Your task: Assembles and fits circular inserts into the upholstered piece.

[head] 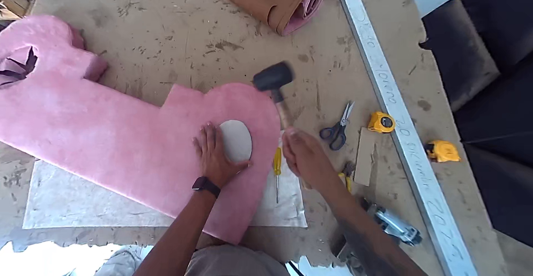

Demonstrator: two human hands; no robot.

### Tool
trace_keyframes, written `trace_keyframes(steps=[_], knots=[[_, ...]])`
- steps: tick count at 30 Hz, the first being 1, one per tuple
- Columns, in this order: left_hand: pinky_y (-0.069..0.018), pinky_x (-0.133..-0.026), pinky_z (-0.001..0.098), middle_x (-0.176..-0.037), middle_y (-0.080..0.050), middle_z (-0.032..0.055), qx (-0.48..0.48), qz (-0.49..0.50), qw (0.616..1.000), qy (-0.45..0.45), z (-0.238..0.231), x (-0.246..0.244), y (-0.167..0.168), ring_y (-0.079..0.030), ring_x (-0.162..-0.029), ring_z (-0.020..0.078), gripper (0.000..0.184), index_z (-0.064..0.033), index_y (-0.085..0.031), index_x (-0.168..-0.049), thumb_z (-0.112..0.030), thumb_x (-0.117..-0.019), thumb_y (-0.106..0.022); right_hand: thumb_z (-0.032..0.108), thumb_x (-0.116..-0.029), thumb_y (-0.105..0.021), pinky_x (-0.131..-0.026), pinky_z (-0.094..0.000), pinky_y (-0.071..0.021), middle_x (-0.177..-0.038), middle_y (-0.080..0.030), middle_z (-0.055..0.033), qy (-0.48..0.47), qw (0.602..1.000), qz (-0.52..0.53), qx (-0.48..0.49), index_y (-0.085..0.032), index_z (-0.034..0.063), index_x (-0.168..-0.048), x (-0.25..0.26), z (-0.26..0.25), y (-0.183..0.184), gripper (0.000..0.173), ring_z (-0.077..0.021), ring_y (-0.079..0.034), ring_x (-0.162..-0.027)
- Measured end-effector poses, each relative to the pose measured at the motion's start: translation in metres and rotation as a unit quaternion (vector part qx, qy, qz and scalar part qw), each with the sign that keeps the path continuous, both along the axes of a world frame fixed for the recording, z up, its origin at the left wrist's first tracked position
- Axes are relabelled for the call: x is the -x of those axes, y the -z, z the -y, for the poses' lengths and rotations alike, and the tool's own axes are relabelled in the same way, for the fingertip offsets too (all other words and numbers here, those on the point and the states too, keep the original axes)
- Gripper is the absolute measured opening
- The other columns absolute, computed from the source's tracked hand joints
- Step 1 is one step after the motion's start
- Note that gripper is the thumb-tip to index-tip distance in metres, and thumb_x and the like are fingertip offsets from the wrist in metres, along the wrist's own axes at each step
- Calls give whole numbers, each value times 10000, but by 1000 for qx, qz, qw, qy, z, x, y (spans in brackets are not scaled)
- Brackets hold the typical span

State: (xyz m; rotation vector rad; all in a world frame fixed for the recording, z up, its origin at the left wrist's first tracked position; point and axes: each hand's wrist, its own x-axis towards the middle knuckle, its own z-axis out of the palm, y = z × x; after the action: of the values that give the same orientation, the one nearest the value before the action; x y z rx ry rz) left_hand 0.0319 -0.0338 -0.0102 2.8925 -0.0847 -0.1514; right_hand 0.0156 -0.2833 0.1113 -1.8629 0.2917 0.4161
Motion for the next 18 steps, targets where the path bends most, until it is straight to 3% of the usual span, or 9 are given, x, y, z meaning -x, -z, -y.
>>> trace_keyframes(steps=[2, 3, 6, 8, 10, 14, 18], knots=[[-77, -1238, 678, -1724, -140, 105, 4, -16, 1000, 15, -9, -5, -2, -58, -1589, 366, 1492, -147, -290, -1629, -1043, -467, -560, 618, -1070, -253, -348, -359, -433, -606, -470, -70, 36, 997, 50, -45, -567, 110, -996, -10, 13, -19, 602, -209, -439, -395], [-84, -1237, 681, -1722, -165, 80, 18, -28, 999, 26, -19, -9, -4, -68, -1590, 357, 1384, -184, -335, -1616, -1012, -534, -577, 635, -1064, -250, -344, -363, -449, -609, -469, -75, 46, 995, 56, -66, -564, 110, -993, -8, 17, -18, 616, -213, -445, -391], [-148, -1231, 686, -1661, -347, 13, 101, -24, 993, 49, -59, -35, -18, -173, -1577, 313, 841, -233, -539, -1502, -782, -865, -572, 589, -1078, -282, -357, -348, -467, -609, -487, -83, 65, 992, 33, -102, -594, 94, -1062, 10, 17, 7, 586, -212, -467, -398], [-191, -1254, 611, -1607, -435, -23, 128, 8, 989, 75, -78, -49, -26, -232, -1564, 249, 605, -208, -596, -1445, -598, -986, -538, 565, -1082, -296, -360, -329, -462, -615, -496, -84, 73, 990, 2, -117, -608, 95, -1088, 25, 12, 25, 564, -199, -468, -401], [-225, -1262, 559, -1551, -505, -14, 115, 34, 983, 139, -79, -49, -28, -298, -1538, 233, 546, -188, -621, -1410, -526, -986, -558, 570, -1078, -298, -352, -315, -451, -609, -494, -80, 85, 988, -20, -126, -610, 97, -1079, 36, 8, 35, 567, -184, -460, -390], [-256, -1256, 521, -1545, -502, -35, 104, 23, 982, 156, -57, -22, -18, -330, -1515, 196, 828, -219, -552, -1475, -710, -819, -673, 607, -1067, -297, -353, -304, -437, -619, -502, -87, 86, 989, -44, -113, -610, 106, -1064, 41, 5, 43, 590, -190, -464, -401], [-119, -1259, 639, -1684, -286, 48, 76, 21, 992, 101, -18, -6, -8, -138, -1585, 292, 1211, -178, -371, -1598, -896, -661, -642, 590, -1071, -314, -353, -307, -420, -629, -514, -101, 67, 990, -77, -94, -623, 100, -1056, 40, 0, 51, 580, -201, -453, -400]])
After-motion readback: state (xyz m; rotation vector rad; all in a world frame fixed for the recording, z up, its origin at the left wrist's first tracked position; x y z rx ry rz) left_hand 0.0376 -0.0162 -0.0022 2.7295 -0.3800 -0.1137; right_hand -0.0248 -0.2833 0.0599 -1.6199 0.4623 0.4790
